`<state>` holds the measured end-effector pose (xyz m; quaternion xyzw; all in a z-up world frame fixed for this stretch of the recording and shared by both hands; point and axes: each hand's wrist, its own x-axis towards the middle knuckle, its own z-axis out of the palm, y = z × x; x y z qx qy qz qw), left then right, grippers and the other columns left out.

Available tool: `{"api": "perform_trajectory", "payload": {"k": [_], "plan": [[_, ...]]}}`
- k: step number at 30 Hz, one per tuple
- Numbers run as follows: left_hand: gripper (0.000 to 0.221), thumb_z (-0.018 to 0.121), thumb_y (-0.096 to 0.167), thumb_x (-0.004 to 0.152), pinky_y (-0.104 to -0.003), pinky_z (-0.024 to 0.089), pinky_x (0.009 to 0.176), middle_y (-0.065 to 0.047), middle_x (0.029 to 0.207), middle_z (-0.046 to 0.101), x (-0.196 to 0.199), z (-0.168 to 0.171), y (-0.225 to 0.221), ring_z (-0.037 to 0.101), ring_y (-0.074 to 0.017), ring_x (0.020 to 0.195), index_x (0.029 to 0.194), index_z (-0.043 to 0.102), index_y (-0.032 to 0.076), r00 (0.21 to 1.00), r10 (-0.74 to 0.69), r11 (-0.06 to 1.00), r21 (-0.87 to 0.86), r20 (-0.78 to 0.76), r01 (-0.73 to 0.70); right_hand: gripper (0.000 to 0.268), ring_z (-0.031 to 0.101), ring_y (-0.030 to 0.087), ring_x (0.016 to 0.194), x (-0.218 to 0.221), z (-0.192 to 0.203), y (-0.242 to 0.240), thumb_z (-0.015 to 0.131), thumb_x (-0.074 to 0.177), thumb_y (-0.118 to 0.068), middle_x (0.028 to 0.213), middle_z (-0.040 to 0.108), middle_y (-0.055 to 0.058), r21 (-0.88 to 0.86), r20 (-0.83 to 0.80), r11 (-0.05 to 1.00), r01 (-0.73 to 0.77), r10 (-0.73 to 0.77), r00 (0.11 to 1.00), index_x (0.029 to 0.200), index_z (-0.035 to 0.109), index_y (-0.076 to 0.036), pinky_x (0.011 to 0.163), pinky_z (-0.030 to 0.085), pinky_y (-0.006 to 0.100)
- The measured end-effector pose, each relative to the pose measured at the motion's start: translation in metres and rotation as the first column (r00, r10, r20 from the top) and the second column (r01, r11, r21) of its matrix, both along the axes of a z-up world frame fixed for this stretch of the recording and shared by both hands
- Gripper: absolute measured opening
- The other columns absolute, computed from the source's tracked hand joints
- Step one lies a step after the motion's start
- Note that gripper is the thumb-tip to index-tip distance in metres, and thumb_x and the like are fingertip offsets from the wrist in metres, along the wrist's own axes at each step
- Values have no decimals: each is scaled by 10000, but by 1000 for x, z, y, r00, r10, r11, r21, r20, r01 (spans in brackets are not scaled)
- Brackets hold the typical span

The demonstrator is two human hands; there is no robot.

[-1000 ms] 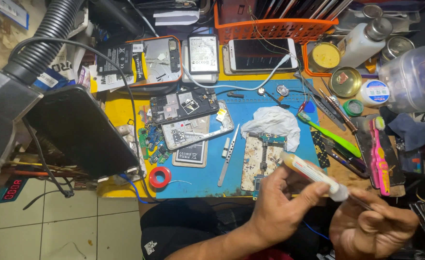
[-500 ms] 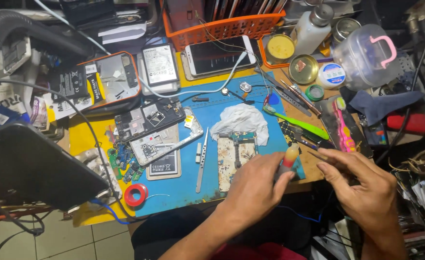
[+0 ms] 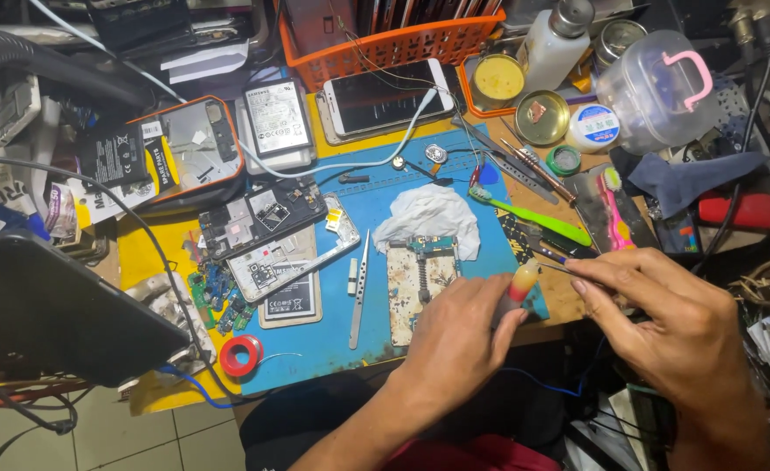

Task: Repairing a mobile phone motherboard by applying flux and using a soldering iron on components.

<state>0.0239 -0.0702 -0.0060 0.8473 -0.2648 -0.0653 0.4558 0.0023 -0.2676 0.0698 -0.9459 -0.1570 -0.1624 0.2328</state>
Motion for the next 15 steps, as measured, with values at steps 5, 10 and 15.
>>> {"api": "perform_trajectory", "payload": {"k": [5,10,15], "plan": [[297,614,224,1010,-471,487,657,-158,908,666,0,-2,0,609,-348,824,1237,607,32,1000,1,1000,20,29,-2,211,716,180,923,1,1,-2,751,929,-28,1053,753,82,-54,15,999,-10,11,1000,1136,774,-61,875,543,293],[292,604,223,1014,-484,471,638,-164,893,649,0,-4,0,597,-365,806,1235,603,33,999,-2,1000,7,42,2,206,711,173,934,2,0,-5,757,937,-58,1048,751,49,-112,26,994,-1,4,1000,1139,781,-89,875,536,285],[308,587,241,1020,-488,468,631,-160,911,654,1,-3,-3,600,-361,812,1245,599,32,999,-1,1000,7,40,1,193,700,217,917,2,-4,-4,801,948,18,1058,737,137,-76,87,995,63,-57,995,1137,798,-17,917,548,319]]}}
